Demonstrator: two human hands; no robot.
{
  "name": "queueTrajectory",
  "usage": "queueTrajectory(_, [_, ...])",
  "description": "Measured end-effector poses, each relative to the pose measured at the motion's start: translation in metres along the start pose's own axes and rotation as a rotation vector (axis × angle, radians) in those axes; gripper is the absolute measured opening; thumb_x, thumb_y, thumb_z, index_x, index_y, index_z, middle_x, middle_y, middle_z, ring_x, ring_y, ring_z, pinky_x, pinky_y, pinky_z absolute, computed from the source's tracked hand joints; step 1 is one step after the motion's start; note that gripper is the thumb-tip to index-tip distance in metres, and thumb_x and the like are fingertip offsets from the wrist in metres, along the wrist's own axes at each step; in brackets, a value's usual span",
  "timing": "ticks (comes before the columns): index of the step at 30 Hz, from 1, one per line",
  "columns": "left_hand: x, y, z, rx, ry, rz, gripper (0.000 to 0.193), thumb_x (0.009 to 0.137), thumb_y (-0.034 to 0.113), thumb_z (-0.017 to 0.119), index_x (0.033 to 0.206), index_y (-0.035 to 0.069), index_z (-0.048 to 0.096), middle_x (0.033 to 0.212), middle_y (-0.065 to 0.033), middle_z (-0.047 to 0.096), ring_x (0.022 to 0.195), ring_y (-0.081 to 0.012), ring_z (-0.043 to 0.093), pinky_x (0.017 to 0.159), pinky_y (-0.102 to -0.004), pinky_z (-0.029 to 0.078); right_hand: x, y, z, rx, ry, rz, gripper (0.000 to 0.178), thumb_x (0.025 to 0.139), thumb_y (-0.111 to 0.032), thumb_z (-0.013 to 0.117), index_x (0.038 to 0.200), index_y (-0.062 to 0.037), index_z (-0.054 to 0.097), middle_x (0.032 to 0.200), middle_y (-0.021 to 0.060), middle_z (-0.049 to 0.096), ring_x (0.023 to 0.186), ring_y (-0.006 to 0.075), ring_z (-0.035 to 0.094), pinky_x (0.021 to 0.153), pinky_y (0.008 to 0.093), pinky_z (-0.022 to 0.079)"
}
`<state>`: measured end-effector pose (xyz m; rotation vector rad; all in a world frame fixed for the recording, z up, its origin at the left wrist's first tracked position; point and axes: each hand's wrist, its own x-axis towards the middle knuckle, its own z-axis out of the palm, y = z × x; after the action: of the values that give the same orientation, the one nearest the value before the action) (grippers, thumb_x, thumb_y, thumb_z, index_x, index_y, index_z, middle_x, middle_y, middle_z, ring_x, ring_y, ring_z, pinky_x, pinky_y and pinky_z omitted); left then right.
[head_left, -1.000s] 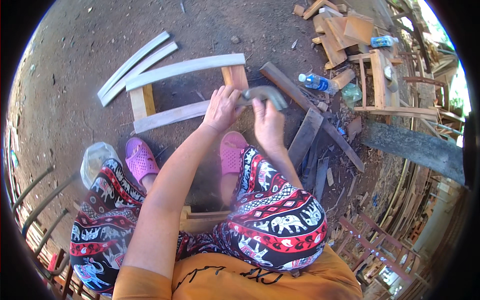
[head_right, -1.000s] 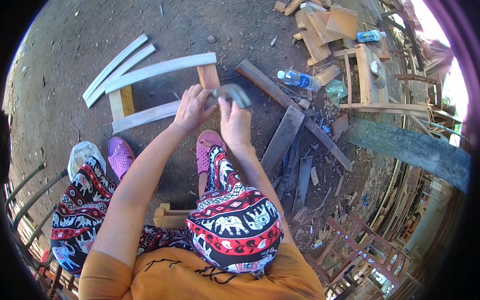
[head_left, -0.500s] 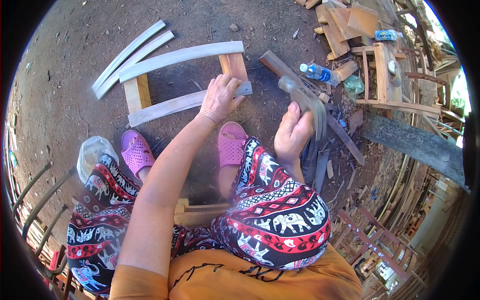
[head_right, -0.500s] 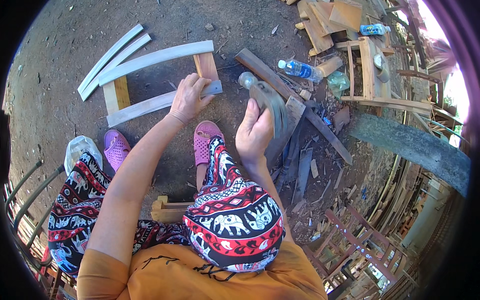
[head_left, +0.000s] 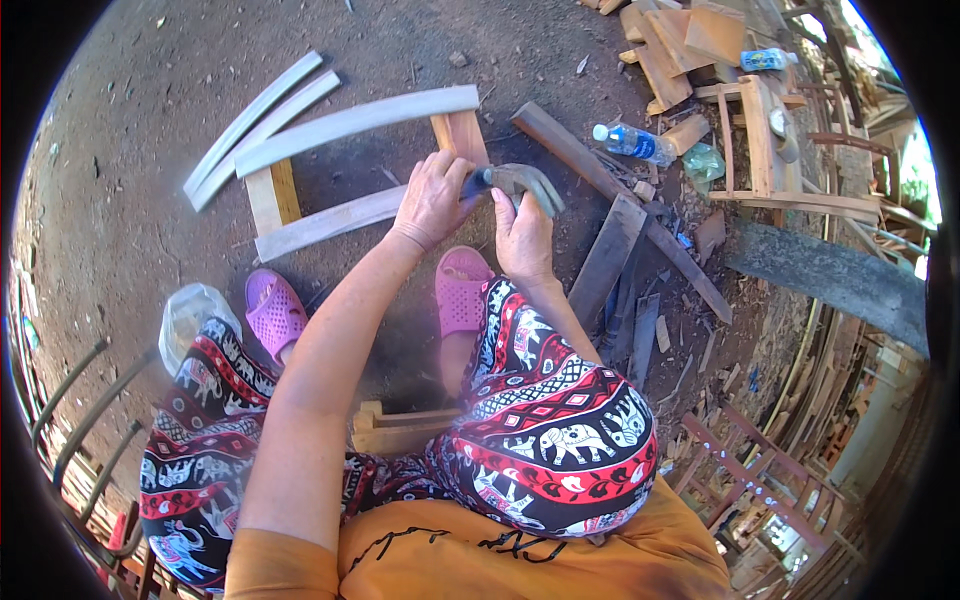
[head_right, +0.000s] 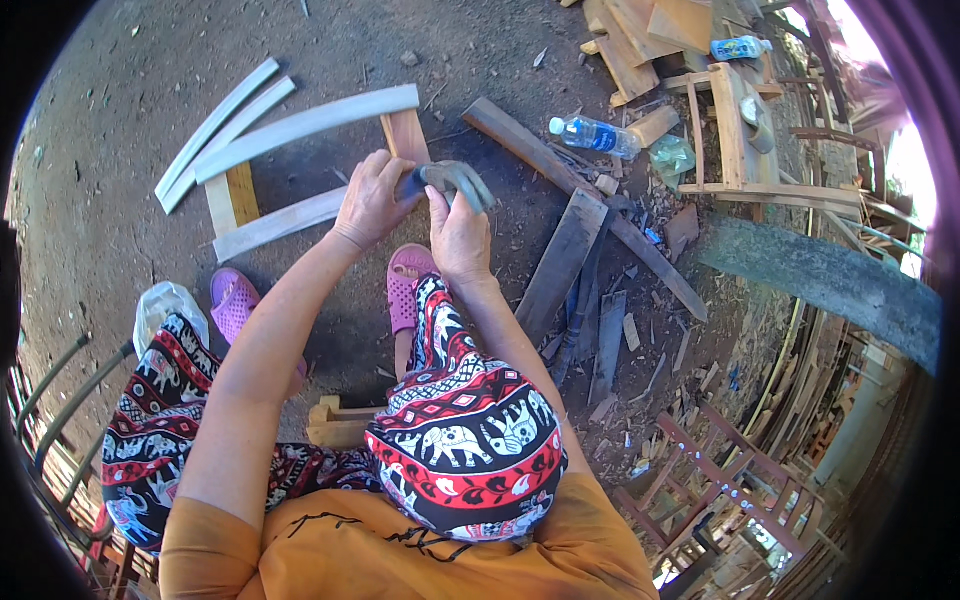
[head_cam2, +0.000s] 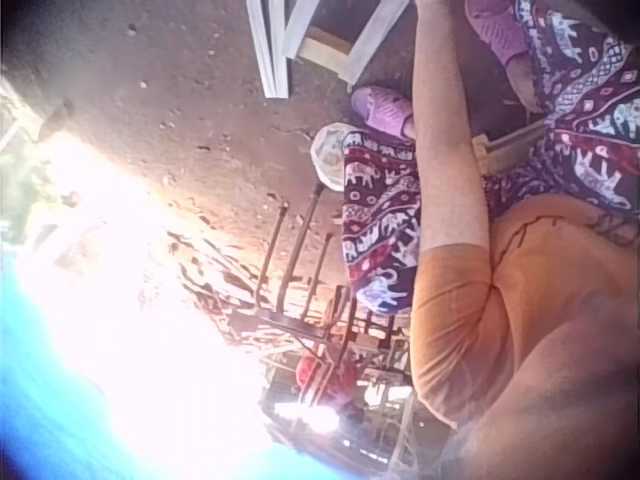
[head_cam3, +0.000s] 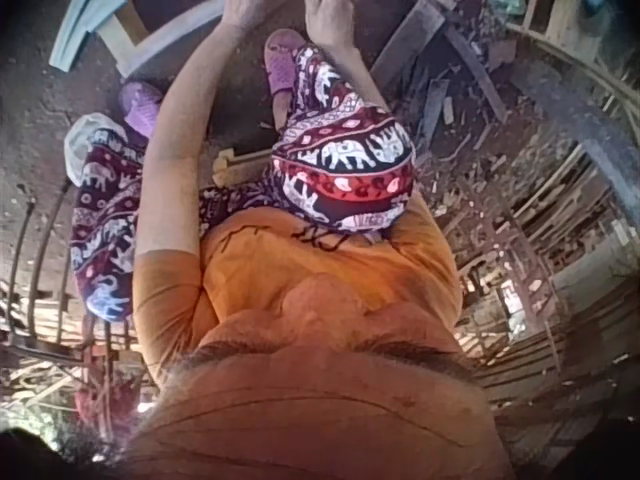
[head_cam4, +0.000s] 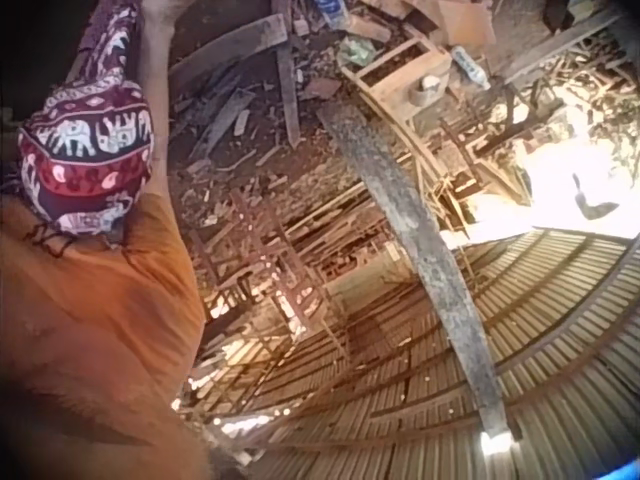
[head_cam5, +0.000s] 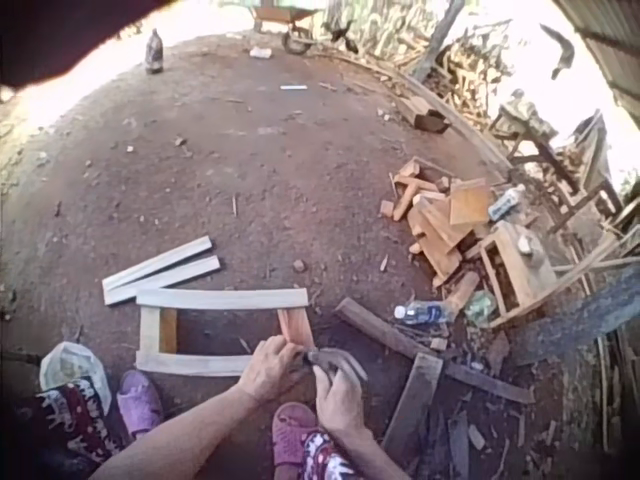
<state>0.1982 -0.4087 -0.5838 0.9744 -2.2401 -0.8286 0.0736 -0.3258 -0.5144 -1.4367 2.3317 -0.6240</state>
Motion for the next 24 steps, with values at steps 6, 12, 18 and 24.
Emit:
queueTrajectory(6, [-0.003, -0.008, -0.007, 0.028, -0.017, -0.031, 0.044, 0.071, 0.017, 0.077, 0.106, 0.006, 0.052, 0.097, -0.0132, 0.056, 0.095, -0.0335, 0.057, 0.084, -0.0427, 0.045, 0.002, -0.035, -0.039, 0.233, 0.387, -0.119, 0.028, 0.097, -0.024, 0.058, 0.097, 0.0041, 0.060, 0.086, 0.0236, 0.066, 0.078, 0.0395, 0.066, 0.065, 0.0431, 0.050])
queueTrajectory(12, [0.009, -0.012, 0.005, 0.000, -0.004, -0.043, 0.050, 0.071, 0.020, 0.077, 0.110, 0.005, 0.049, 0.102, -0.0123, 0.057, 0.101, -0.0308, 0.056, 0.084, -0.0421, 0.044, 0.014, 0.017, 0.026, 0.050, 0.189, -0.211, 0.033, 0.095, -0.029, 0.059, 0.103, 0.0026, 0.059, 0.095, 0.0249, 0.065, 0.087, 0.0417, 0.065, 0.072, 0.0510, 0.049])
queueTrajectory(18, [-0.003, -0.008, -0.003, 0.019, -0.056, -0.082, 0.053, 0.071, 0.020, 0.077, 0.113, 0.006, 0.049, 0.103, -0.0128, 0.058, 0.102, -0.0310, 0.056, 0.085, -0.0421, 0.044, -0.013, -0.027, -0.036, 0.199, 0.375, -0.166, 0.026, 0.097, -0.021, 0.057, 0.110, 0.0009, 0.060, 0.099, 0.0198, 0.066, 0.091, 0.0340, 0.066, 0.079, 0.0430, 0.051])
queueTrajectory(24, [-0.003, -0.011, 0.000, -0.010, -0.042, -0.031, 0.052, 0.072, 0.020, 0.076, 0.114, 0.005, 0.048, 0.104, -0.0128, 0.058, 0.103, -0.0306, 0.056, 0.086, -0.0421, 0.044, 0.017, -0.009, -0.006, -0.037, -0.137, 0.025, 0.031, 0.097, -0.028, 0.055, 0.107, 0.0010, 0.058, 0.099, 0.0289, 0.064, 0.089, 0.0452, 0.064, 0.072, 0.0517, 0.051])
